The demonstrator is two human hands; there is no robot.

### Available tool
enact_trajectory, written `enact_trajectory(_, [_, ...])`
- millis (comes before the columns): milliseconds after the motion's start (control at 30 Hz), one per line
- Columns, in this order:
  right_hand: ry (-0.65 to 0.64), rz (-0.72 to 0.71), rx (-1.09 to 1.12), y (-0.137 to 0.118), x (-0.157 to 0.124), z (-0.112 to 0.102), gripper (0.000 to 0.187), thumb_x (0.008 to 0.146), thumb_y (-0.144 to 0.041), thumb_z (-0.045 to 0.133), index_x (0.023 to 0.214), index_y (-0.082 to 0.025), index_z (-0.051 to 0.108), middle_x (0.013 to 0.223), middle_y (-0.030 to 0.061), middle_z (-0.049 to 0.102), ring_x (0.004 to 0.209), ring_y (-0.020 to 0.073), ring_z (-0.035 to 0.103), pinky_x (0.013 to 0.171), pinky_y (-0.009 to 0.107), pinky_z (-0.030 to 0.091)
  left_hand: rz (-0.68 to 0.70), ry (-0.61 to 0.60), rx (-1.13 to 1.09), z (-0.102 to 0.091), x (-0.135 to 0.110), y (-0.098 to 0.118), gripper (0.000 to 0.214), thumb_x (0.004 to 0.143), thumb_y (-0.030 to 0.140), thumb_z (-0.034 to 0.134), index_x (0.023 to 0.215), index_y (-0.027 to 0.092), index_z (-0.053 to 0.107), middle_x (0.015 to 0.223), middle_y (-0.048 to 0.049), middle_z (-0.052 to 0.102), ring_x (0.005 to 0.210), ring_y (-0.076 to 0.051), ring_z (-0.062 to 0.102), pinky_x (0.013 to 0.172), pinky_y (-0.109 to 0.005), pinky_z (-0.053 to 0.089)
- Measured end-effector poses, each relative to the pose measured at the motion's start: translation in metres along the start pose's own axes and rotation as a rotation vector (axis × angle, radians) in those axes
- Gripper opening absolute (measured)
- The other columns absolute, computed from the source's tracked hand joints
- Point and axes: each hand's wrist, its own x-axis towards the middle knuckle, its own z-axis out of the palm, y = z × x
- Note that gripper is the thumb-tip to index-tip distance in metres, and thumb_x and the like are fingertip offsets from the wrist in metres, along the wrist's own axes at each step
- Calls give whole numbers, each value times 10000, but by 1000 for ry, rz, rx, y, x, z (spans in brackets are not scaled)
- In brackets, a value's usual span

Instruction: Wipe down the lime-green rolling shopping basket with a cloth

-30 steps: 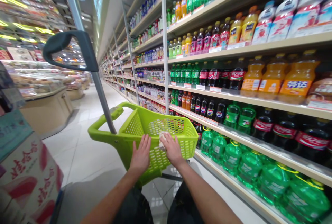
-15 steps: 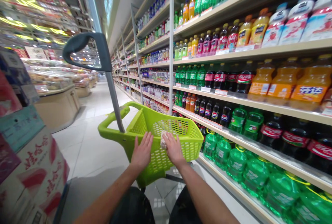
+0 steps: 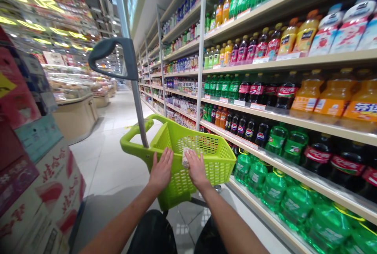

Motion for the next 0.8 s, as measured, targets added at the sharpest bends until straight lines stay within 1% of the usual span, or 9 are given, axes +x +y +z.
enact_trajectory(100, [14,183,-66,32,-10,-8,605,705,28,317,1260,-185,433,1349,78,385,1251,216,327,1024,491,152,2,24,-4,2,-1,3,608,715,106,323,1322,93,300,1405,-99,287,1325,-223,146,1053,-535,101])
enact_trajectory(200, [32,233,-60,33,-9,-10,586,710,24,313,1247,-167,451,1333,92,407,1240,221,345,1018,479,175,13,51,-44,1,-2,6,599,714,120,335,1311,82,318,1396,-112,303,1320,-236,166,1048,-544,105])
enact_trajectory(333, [29,44,46,-9,5,-4,607,687,31,337,1243,-185,455,1322,74,427,1240,179,346,1030,423,193,58,157,-145,-9,-11,-14,556,726,151,352,1279,113,382,1351,-94,390,1287,-212,264,1066,-501,91])
enact_trajectory(400, [27,7,82,-25,11,-3,607,689,26,344,1245,-192,450,1325,71,424,1239,182,348,1034,436,177,-63,291,-145,-16,-16,-37,552,734,157,354,1282,101,374,1350,-104,390,1283,-205,273,1075,-478,69])
enact_trajectory(467, [23,49,106,-35,17,-4,585,704,14,341,1244,-184,450,1321,77,427,1236,194,352,1034,458,167,-251,386,-110,-21,-21,-62,566,731,156,352,1291,70,348,1368,-132,353,1294,-224,247,1067,-499,54])
enact_trajectory(533, [10,94,138,-49,25,-7,566,716,7,333,1239,-175,453,1311,81,441,1231,198,360,1032,467,168,-346,377,-80,-24,-22,-80,589,712,146,353,1295,61,335,1383,-139,322,1302,-240,223,1052,-535,47])
enact_trajectory(600, [1,66,187,-74,37,-9,566,716,7,339,1237,-181,451,1305,70,449,1229,189,361,1038,462,165,-349,323,-65,-23,-22,-89,615,687,134,358,1298,71,330,1395,-125,302,1309,-240,203,1045,-549,49])
enact_trajectory(733, [35,-75,254,-133,58,-10,540,746,-33,375,1262,-184,417,1334,68,414,1252,188,322,1041,442,178,-358,284,-56,-19,-20,-88,650,664,123,364,1310,83,313,1411,-110,266,1317,-232,178,1045,-547,53])
enact_trajectory(800, [45,-119,227,-138,58,-8,535,760,-45,374,1276,-185,400,1354,76,383,1260,199,306,1037,459,175,-334,276,-58,-20,-22,-88,662,661,117,362,1320,98,298,1414,-99,260,1316,-226,186,1045,-551,40])
